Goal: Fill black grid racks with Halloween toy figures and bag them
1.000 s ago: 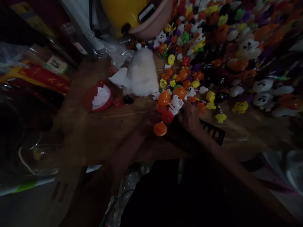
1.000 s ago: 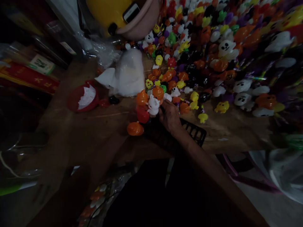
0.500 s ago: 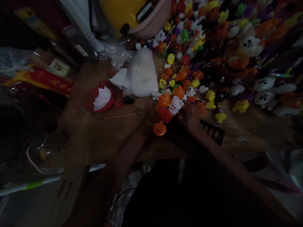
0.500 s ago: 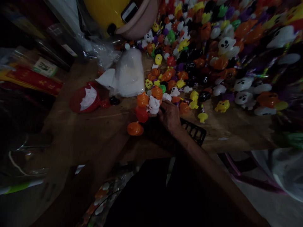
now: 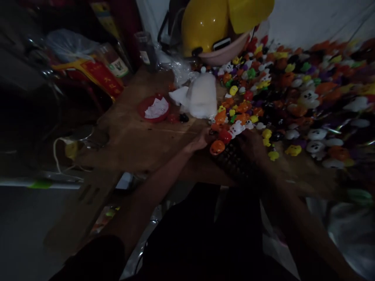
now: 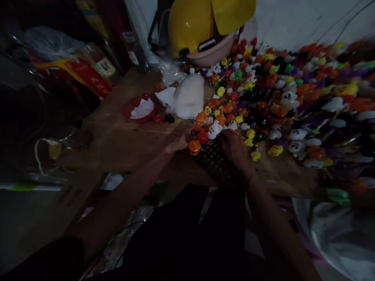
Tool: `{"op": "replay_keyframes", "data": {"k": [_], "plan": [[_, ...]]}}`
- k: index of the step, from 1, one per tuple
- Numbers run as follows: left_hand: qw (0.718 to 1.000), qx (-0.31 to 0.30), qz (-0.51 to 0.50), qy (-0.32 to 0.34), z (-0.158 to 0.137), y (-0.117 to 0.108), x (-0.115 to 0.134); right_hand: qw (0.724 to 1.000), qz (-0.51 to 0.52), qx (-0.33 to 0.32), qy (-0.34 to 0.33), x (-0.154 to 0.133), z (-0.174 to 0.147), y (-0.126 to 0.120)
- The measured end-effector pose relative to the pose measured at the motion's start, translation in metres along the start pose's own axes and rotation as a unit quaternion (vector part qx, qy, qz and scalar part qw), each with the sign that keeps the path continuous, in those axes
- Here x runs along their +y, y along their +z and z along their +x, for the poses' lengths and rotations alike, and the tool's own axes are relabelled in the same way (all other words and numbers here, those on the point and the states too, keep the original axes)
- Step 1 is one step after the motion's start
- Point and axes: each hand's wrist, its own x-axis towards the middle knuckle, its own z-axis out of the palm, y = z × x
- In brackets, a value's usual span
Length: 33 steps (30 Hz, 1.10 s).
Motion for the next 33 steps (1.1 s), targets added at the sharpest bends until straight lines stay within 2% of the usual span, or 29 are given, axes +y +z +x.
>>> {"op": "replay_keyframes", "data": {"k": [3,6,8,10,13,16,19,23,26,28,30,31,33], "plan": [[0.999,0.04,0.019,0.019,0.002,0.002,0.012,0.994,-0.051,0.085,0.046,-0.024,-0.018,-0.039],[0.99,0.123,0.05,0.057,-0.002,-0.003,0.038,0.974,-0.073,0.197,0.08,-0.072,-0.047,-0.072],[0.975,0.173,0.097,0.1,-0.013,-0.007,0.066,0.966,-0.069,0.239,0.073,-0.11,-0.065,-0.078],[0.945,0.202,0.195,0.169,-0.033,-0.008,0.095,0.97,0.004,0.241,0.02,-0.146,-0.077,-0.067],[0.867,0.214,0.369,0.257,-0.074,-0.003,0.128,0.968,0.125,0.209,-0.059,-0.188,-0.081,-0.028],[0.807,0.239,0.463,0.278,-0.11,0.001,0.136,0.955,0.228,0.18,-0.052,-0.209,-0.081,0.008],[0.777,0.248,0.504,0.284,-0.131,-0.001,0.131,0.93,0.329,0.165,-0.001,-0.216,-0.088,0.027],[0.795,0.174,0.529,0.242,-0.143,0.001,0.132,0.879,0.451,0.133,0.076,-0.22,-0.101,0.034],[0.815,0.13,0.504,0.253,-0.15,0.008,0.142,0.843,0.513,0.131,0.09,-0.223,-0.108,0.028],[0.826,0.076,0.482,0.283,-0.157,0.012,0.146,0.849,0.498,0.16,0.08,-0.217,-0.115,0.014],[0.837,0.038,0.454,0.301,-0.166,0.016,0.141,0.877,0.431,0.201,0.069,-0.199,-0.126,-0.005],[0.847,0.038,0.441,0.293,-0.17,0.017,0.134,0.892,0.391,0.217,0.07,-0.186,-0.133,-0.015],[0.874,0.089,0.416,0.236,-0.178,0.02,0.112,0.911,0.325,0.233,0.098,-0.153,-0.147,-0.029]]}}
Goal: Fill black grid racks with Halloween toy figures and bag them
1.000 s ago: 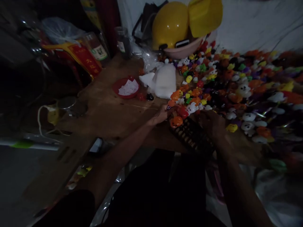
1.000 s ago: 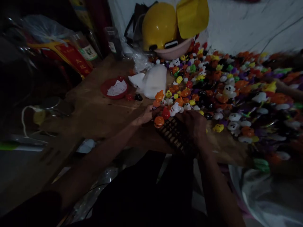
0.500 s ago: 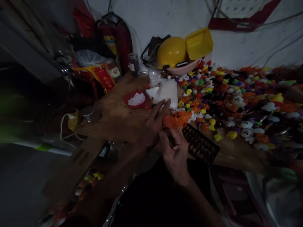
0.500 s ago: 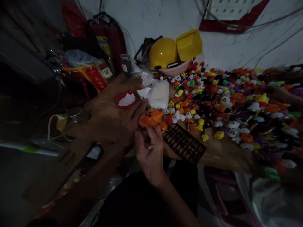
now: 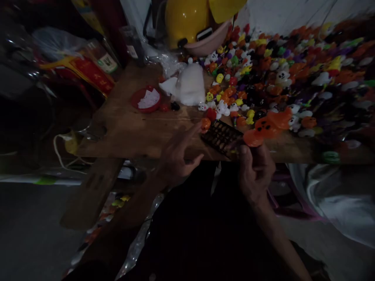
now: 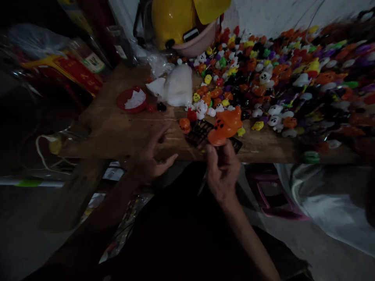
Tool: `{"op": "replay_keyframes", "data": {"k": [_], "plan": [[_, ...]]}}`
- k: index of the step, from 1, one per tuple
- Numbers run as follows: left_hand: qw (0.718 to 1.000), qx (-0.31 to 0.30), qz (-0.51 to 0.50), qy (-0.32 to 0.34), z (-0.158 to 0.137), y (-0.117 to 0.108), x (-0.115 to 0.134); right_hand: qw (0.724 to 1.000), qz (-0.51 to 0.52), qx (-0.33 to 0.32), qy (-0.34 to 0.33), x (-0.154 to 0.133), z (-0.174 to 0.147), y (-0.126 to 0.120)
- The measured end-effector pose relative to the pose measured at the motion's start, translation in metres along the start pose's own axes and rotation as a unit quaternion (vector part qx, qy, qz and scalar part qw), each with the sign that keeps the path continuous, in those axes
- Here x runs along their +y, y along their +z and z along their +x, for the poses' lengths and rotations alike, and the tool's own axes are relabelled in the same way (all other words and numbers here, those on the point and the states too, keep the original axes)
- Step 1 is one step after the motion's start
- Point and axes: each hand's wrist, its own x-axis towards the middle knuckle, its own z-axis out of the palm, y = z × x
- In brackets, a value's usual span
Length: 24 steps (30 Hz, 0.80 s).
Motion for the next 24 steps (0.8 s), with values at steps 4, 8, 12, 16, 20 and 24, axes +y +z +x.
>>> {"op": "replay_keyframes", "data": {"k": [4,8,12,16,20,24], "plan": [[0.982,0.03,0.006,-0.184,-0.026,0.047,-0.024,0.996,-0.052,-0.001,0.073,0.05,0.007,-0.039],[0.979,0.015,0.01,-0.203,-0.016,0.085,-0.044,0.992,-0.103,-0.075,0.014,0.088,0.024,-0.029],[0.976,0.02,0.03,-0.215,0.007,0.102,-0.054,0.984,-0.114,-0.134,-0.028,0.109,0.049,-0.006],[0.979,0.009,0.076,-0.188,0.014,0.106,-0.051,0.978,-0.112,-0.174,-0.024,0.116,0.059,0.006],[0.979,-0.022,0.108,-0.171,0.015,0.107,-0.057,0.982,-0.128,-0.133,-0.032,0.115,0.056,0.002],[0.984,-0.015,0.087,-0.157,0.023,0.115,-0.076,0.983,-0.145,-0.105,-0.052,0.104,0.056,-0.001]]}}
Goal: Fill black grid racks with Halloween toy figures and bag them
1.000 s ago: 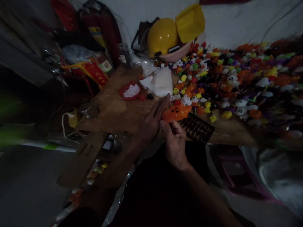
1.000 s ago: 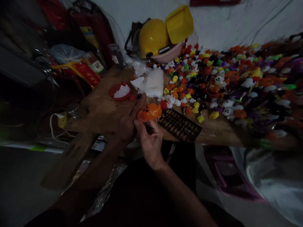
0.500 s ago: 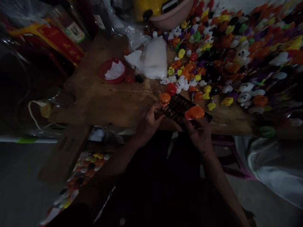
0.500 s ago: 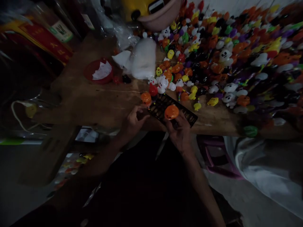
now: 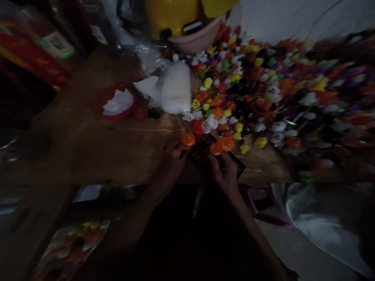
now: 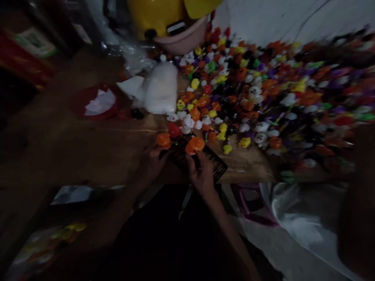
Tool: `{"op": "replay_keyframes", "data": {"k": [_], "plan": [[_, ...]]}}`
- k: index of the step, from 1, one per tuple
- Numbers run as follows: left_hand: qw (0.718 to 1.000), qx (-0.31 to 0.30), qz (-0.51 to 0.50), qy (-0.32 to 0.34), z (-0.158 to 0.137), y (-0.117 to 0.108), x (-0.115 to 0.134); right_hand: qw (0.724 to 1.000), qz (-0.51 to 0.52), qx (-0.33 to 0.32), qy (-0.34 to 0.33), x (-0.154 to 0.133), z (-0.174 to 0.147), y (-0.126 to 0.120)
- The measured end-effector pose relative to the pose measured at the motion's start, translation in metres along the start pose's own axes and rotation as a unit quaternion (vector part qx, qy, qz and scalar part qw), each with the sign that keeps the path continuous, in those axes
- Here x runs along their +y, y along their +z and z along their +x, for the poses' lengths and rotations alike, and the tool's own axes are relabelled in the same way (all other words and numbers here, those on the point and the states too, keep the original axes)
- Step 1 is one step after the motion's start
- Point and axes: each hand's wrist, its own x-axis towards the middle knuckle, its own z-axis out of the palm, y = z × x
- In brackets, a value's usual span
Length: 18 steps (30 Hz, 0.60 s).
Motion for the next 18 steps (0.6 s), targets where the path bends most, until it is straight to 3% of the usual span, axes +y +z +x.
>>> {"op": "replay_keyframes", "data": {"k": [3,5,9,14,16,18], "plan": [[0.998,0.01,-0.051,-0.026,0.003,0.0,0.0,0.999,-0.039,0.017,-0.032,-0.013,0.002,-0.005],[0.99,0.006,-0.11,-0.083,-0.009,-0.012,0.007,0.996,-0.064,0.013,-0.061,-0.022,-0.002,-0.007],[0.941,0.019,-0.272,-0.2,-0.05,-0.052,0.032,0.986,-0.1,-0.031,-0.128,-0.032,-0.028,0.007],[0.874,-0.029,-0.433,-0.219,-0.058,-0.064,0.055,0.967,-0.093,-0.108,-0.212,-0.037,-0.046,0.034],[0.865,-0.018,-0.453,-0.217,-0.05,-0.06,0.057,0.965,-0.105,-0.115,-0.211,-0.031,-0.04,0.022],[0.881,0.001,-0.438,-0.177,-0.044,-0.055,0.057,0.969,-0.152,-0.09,-0.171,-0.015,-0.028,-0.009]]}}
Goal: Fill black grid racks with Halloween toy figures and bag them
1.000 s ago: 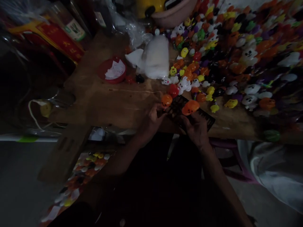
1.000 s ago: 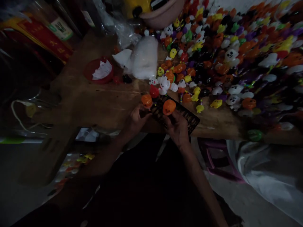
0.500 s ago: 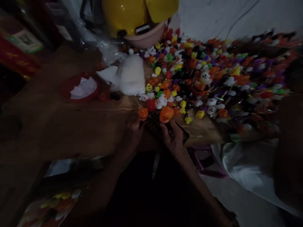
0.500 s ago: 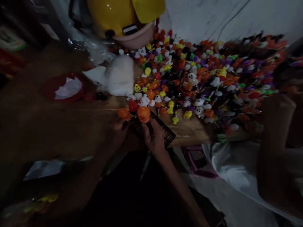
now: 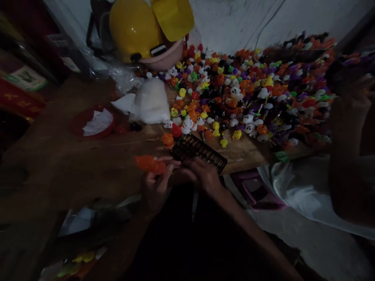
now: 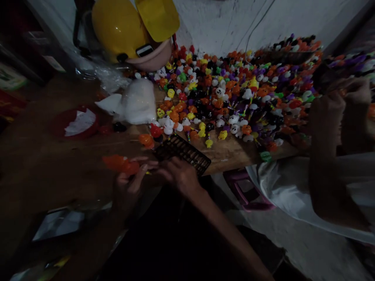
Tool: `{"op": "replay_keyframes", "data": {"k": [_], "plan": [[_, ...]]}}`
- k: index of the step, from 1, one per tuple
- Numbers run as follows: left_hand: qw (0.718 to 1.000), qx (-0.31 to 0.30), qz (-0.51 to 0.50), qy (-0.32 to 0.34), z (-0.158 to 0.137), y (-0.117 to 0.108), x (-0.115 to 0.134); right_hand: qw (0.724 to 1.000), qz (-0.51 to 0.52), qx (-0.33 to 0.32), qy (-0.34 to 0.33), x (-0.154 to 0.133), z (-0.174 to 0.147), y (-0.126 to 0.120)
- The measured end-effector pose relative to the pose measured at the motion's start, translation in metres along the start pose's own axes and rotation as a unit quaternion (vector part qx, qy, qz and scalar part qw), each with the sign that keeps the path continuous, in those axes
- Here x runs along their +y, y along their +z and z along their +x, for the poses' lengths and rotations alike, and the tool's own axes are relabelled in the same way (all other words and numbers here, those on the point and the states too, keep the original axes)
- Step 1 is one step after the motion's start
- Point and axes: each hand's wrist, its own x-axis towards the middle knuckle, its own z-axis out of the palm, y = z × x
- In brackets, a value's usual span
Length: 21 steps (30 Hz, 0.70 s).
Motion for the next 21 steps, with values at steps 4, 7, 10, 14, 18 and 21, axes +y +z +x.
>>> {"op": "replay_keyframes", "data": {"k": [4,7,10,14,18,21], "plan": [[0.982,-0.116,0.078,0.126,0.006,0.013,-0.005,0.975,-0.132,0.046,0.173,0.077,-0.005,-0.069],[0.951,-0.18,0.149,0.2,0.018,0.033,-0.008,0.969,-0.147,0.004,0.201,0.12,0.005,-0.102],[0.938,-0.17,0.217,0.21,0.036,0.057,-0.01,0.97,-0.141,-0.036,0.192,0.133,0.032,-0.101],[0.911,-0.163,0.23,0.301,0.046,0.073,-0.013,0.971,-0.159,-0.059,0.169,0.113,0.074,-0.066],[0.867,-0.129,0.296,0.379,0.035,0.054,-0.022,0.949,-0.248,-0.111,0.158,0.099,0.098,-0.028],[0.813,-0.145,0.376,0.419,0.025,0.017,-0.03,0.936,-0.271,-0.122,0.187,0.106,0.103,-0.012]]}}
